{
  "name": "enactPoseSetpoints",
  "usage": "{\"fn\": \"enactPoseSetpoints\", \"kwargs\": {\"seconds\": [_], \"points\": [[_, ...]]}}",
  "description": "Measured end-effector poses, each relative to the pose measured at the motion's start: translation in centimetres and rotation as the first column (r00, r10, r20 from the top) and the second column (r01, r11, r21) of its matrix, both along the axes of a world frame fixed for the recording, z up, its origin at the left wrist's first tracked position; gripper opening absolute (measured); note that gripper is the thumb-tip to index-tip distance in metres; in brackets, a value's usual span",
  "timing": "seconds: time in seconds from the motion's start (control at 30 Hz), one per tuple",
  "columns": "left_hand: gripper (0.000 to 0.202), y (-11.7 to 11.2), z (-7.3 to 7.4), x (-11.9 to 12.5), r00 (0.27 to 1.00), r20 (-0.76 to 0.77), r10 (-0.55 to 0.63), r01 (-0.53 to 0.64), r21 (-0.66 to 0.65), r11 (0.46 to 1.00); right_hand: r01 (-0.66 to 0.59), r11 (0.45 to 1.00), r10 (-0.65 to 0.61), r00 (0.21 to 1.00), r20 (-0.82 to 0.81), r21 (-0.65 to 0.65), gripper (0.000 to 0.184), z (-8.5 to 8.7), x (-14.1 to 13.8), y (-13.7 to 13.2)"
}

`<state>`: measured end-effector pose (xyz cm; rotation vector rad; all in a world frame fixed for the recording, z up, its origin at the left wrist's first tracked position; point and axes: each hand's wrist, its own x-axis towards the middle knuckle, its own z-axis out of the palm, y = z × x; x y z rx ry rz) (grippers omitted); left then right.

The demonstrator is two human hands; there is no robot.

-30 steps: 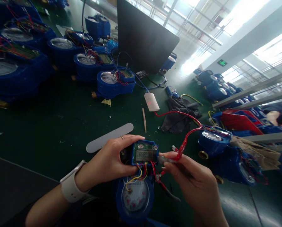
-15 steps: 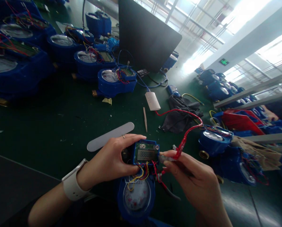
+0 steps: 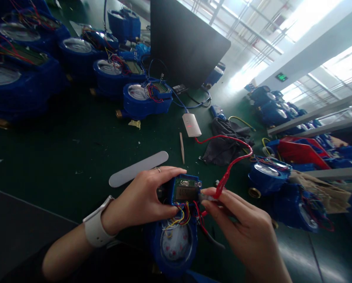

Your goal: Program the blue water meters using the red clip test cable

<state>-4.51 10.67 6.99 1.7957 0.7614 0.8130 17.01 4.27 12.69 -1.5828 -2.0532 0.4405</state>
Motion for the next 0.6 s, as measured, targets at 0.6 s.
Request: {"fn": "enactPoseSetpoints", "kwargs": {"seconds": [0.6], "points": [[0.062, -0.12, -0.11, 0.01, 1.000, 0.013, 0.009, -0.009, 0.010, 1.000, -0.014, 1.000, 0.014, 1.000, -0.010, 0.011, 0.012, -0.08, -0.03, -0.05]]}}
